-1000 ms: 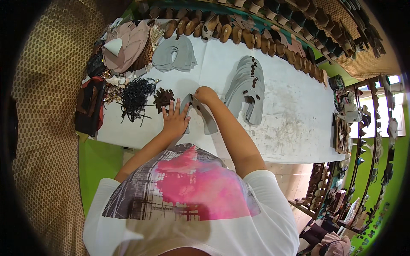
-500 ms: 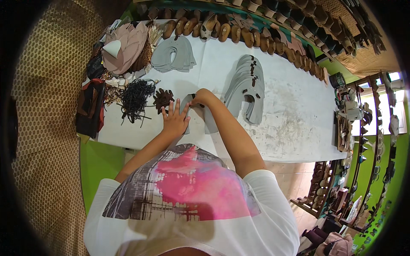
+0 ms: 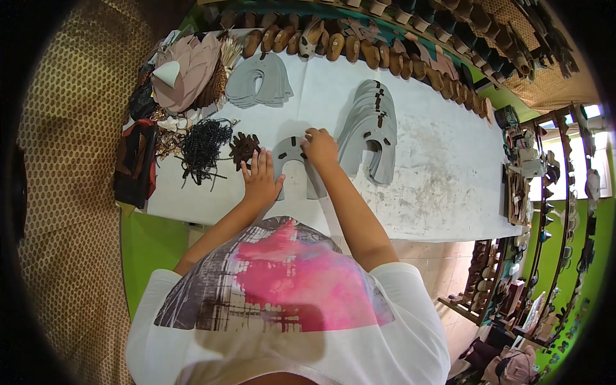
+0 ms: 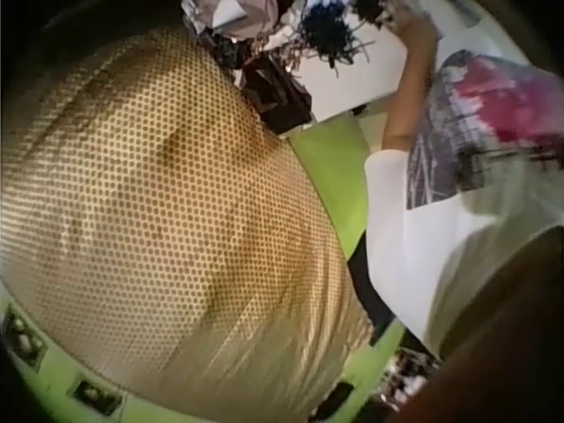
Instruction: Placing and aligning small components onto shoe upper parts.
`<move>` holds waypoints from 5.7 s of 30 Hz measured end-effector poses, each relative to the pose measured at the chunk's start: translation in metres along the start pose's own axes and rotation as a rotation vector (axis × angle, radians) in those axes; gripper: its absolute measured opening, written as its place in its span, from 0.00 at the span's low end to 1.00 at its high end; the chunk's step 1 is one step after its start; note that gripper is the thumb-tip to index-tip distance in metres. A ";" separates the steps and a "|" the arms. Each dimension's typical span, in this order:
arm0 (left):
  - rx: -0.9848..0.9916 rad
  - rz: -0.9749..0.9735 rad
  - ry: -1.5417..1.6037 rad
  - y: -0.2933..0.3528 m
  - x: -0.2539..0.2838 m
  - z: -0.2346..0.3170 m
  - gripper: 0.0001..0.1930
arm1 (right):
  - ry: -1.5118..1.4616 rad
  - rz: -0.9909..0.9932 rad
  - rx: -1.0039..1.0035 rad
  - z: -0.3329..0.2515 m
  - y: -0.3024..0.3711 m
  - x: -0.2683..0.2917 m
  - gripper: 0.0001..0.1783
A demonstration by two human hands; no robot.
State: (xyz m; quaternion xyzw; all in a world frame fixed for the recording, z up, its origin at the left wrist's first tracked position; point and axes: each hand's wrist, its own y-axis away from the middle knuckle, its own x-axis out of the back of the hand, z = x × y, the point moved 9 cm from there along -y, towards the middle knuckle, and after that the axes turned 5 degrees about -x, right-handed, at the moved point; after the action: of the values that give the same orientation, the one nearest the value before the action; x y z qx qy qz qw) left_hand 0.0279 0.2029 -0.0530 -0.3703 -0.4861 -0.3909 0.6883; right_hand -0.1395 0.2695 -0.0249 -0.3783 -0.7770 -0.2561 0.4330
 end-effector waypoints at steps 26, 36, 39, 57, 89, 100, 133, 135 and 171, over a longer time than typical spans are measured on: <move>-0.101 -0.079 -0.071 -0.011 0.012 0.013 0.30 | 0.323 0.098 0.242 -0.017 0.087 -0.010 0.27; 0.130 -0.070 -0.033 -0.021 0.032 -0.001 0.21 | -0.230 0.149 -0.078 0.031 0.059 -0.005 0.21; 0.164 -0.060 0.041 -0.031 0.042 -0.001 0.13 | -0.276 -0.002 -0.071 0.033 0.049 -0.014 0.17; -0.248 -0.138 0.451 -0.119 0.049 0.160 0.15 | -1.044 0.103 -0.373 0.164 0.080 0.136 0.15; -0.406 -0.149 0.128 -0.120 -0.008 0.112 0.27 | 0.148 0.475 -0.045 0.126 0.036 0.112 0.22; -0.108 0.126 -0.261 -0.159 0.088 -0.128 0.13 | 0.080 0.294 0.232 -0.040 -0.032 0.027 0.18; -0.636 0.040 -0.391 -0.204 0.091 -0.148 0.06 | 0.098 0.190 0.201 -0.108 -0.127 -0.005 0.07; -0.735 0.074 -0.386 -0.200 0.094 -0.140 0.07 | 0.115 0.191 0.213 -0.109 -0.125 0.000 0.07; -0.755 -0.005 0.142 -0.017 0.079 0.012 0.06 | 0.170 -0.099 0.679 -0.039 0.097 0.045 0.11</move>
State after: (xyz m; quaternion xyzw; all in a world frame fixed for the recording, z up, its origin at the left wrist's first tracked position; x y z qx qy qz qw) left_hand 0.0252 0.1921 0.0277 -0.5686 -0.2600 -0.5689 0.5343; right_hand -0.0569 0.3141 0.0401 -0.1520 -0.7965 -0.0341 0.5842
